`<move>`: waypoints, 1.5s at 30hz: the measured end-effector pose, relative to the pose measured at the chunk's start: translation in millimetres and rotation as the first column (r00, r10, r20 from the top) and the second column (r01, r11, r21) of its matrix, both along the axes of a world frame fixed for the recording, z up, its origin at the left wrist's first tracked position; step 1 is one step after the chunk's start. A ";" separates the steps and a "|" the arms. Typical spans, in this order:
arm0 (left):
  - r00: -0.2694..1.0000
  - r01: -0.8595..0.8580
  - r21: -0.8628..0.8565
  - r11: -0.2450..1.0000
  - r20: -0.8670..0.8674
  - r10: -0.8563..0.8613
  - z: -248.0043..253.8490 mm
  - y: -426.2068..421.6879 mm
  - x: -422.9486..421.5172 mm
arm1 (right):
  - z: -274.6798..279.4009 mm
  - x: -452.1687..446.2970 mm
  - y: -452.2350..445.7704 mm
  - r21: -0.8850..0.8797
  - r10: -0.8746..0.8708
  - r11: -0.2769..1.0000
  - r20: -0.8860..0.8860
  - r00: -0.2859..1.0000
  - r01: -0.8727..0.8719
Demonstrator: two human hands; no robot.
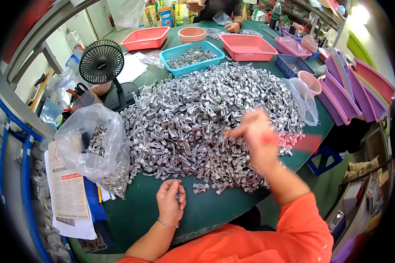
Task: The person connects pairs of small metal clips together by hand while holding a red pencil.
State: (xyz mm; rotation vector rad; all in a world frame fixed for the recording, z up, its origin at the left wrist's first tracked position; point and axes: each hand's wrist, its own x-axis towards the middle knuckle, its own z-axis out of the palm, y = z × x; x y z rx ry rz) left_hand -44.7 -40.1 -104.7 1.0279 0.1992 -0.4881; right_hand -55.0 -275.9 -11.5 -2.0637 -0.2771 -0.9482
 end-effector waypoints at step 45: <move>0.997 0.077 0.039 0.996 -0.009 -0.076 -2.8 1.9 5.3 | 60.2 276.8 -159.6 0.927 0.315 0.356 -0.005 0.949 -0.114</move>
